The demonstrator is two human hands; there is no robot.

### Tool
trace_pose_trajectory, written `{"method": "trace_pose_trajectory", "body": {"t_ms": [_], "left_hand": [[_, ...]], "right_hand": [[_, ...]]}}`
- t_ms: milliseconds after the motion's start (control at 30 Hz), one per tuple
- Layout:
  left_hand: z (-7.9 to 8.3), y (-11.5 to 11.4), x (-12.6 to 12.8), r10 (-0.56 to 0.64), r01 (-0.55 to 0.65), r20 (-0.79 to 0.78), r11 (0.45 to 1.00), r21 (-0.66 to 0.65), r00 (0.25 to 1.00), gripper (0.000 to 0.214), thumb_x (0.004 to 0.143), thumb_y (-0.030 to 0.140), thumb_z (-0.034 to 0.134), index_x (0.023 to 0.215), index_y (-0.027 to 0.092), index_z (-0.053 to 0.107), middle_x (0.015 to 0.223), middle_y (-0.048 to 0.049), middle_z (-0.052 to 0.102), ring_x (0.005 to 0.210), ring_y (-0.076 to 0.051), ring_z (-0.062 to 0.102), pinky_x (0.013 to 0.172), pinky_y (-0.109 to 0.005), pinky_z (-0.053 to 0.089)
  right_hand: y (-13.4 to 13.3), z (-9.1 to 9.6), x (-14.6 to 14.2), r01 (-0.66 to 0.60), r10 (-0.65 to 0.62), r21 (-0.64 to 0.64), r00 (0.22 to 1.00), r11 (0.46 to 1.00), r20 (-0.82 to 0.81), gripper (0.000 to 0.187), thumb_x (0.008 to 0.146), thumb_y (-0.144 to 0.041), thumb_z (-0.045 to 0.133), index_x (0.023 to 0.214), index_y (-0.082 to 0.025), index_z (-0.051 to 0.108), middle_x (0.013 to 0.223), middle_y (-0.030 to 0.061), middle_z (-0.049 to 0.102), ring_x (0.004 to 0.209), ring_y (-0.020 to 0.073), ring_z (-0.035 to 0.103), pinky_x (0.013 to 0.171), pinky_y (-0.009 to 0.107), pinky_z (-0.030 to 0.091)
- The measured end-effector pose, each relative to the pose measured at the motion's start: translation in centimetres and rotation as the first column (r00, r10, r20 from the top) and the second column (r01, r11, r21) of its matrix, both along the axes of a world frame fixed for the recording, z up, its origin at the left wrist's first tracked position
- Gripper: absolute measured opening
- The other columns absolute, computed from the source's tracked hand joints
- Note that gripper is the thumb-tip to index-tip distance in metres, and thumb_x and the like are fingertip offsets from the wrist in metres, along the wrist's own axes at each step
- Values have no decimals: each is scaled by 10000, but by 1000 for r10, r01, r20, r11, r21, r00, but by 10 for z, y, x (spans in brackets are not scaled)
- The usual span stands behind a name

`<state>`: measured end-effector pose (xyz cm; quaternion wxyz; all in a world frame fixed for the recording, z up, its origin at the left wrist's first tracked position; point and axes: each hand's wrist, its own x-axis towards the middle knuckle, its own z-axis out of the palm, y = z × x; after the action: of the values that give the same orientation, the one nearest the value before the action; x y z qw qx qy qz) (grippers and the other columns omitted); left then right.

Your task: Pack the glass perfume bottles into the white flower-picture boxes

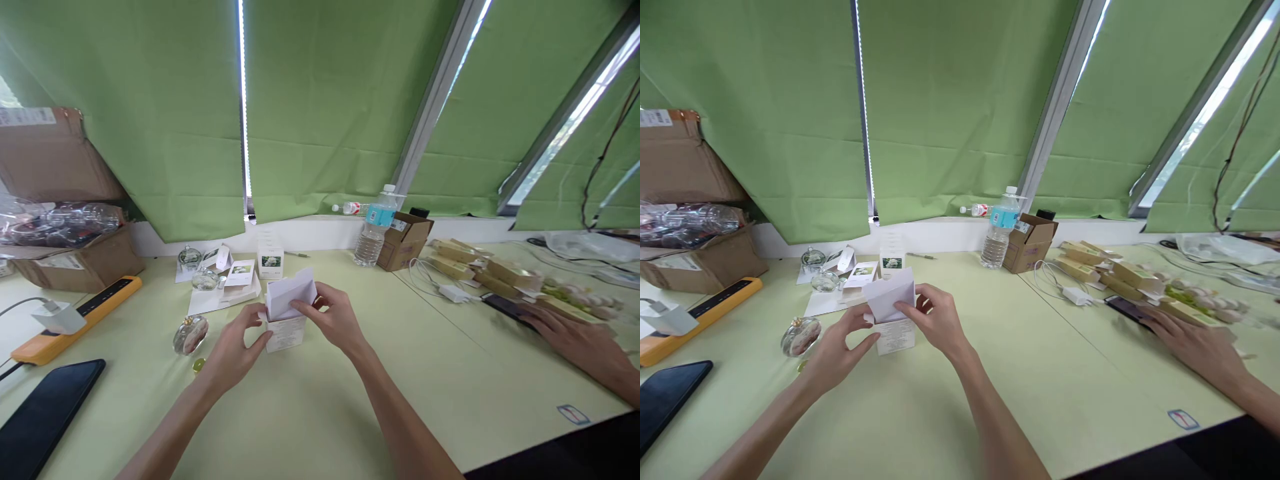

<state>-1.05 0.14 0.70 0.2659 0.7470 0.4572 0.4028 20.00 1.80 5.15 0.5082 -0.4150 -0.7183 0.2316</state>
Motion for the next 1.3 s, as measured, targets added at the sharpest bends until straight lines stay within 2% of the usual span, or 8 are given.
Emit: {"method": "trace_pose_trajectory", "body": {"t_ms": [300,500,633,833,1000,1100,1167,1300], "left_hand": [[2,0,0,4,-3,20,1000,-27,1000,319,865,317,539,1165,313,432,1147,1,588,1019,-201,620,849,-341,497],[0,0,0,-6,6,27,1000,-18,1000,329,867,312,537,1178,310,431,1162,-5,580,1025,-202,615,862,-350,497],[-1,0,0,-10,10,42,1000,-10,999,324,871,312,530,1180,299,433,1178,-19,570,1026,-206,615,856,-351,505],[0,0,0,2,-2,37,1000,-11,999,326,866,311,538,1174,300,432,1163,-16,578,1015,-209,624,866,-367,510],[0,1,0,-15,16,43,1000,-9,999,347,868,310,538,1198,302,433,1194,-18,565,1030,-205,611,895,-376,510],[-1,1,0,-13,13,52,1000,-1,999,340,870,303,533,1198,301,444,1199,-18,566,1021,-201,618,891,-371,519],[0,1,1,-18,18,59,1000,8,998,336,873,298,528,1199,298,446,1196,-20,569,1017,-198,622,889,-367,524],[0,1,1,-25,24,57,1000,19,998,342,872,289,531,1202,301,439,1197,-14,573,1015,-187,625,906,-364,522]], "right_hand": [[3,-2,0,5,-4,-16,1000,1000,26,206,775,-407,666,796,-203,654,719,4,618,577,124,485,495,242,424],[-1,1,0,-17,16,-46,1000,999,-23,234,824,-425,611,905,-209,652,806,15,635,581,114,490,481,232,404],[0,-2,-1,9,-11,-63,1000,998,-22,249,828,-434,607,867,-193,656,752,14,626,530,100,451,465,235,378],[-2,1,-3,2,-3,-23,999,1000,-40,282,835,-397,603,1051,-216,616,858,24,638,538,102,463,462,239,392],[-3,2,-4,30,-29,27,998,999,-53,173,859,-362,572,942,-223,633,874,26,641,582,118,495,469,247,405],[-3,3,-4,36,-32,78,998,996,-52,132,860,-338,571,883,-224,633,968,41,639,725,151,561,542,263,464],[-4,4,-3,45,-40,121,998,992,-45,122,861,-318,574,809,-220,622,1024,50,635,845,176,583,650,292,495],[-4,5,-1,75,-75,181,997,981,-7,179,863,-291,581,700,-218,590,1059,40,642,1043,205,553,898,372,441]]}}
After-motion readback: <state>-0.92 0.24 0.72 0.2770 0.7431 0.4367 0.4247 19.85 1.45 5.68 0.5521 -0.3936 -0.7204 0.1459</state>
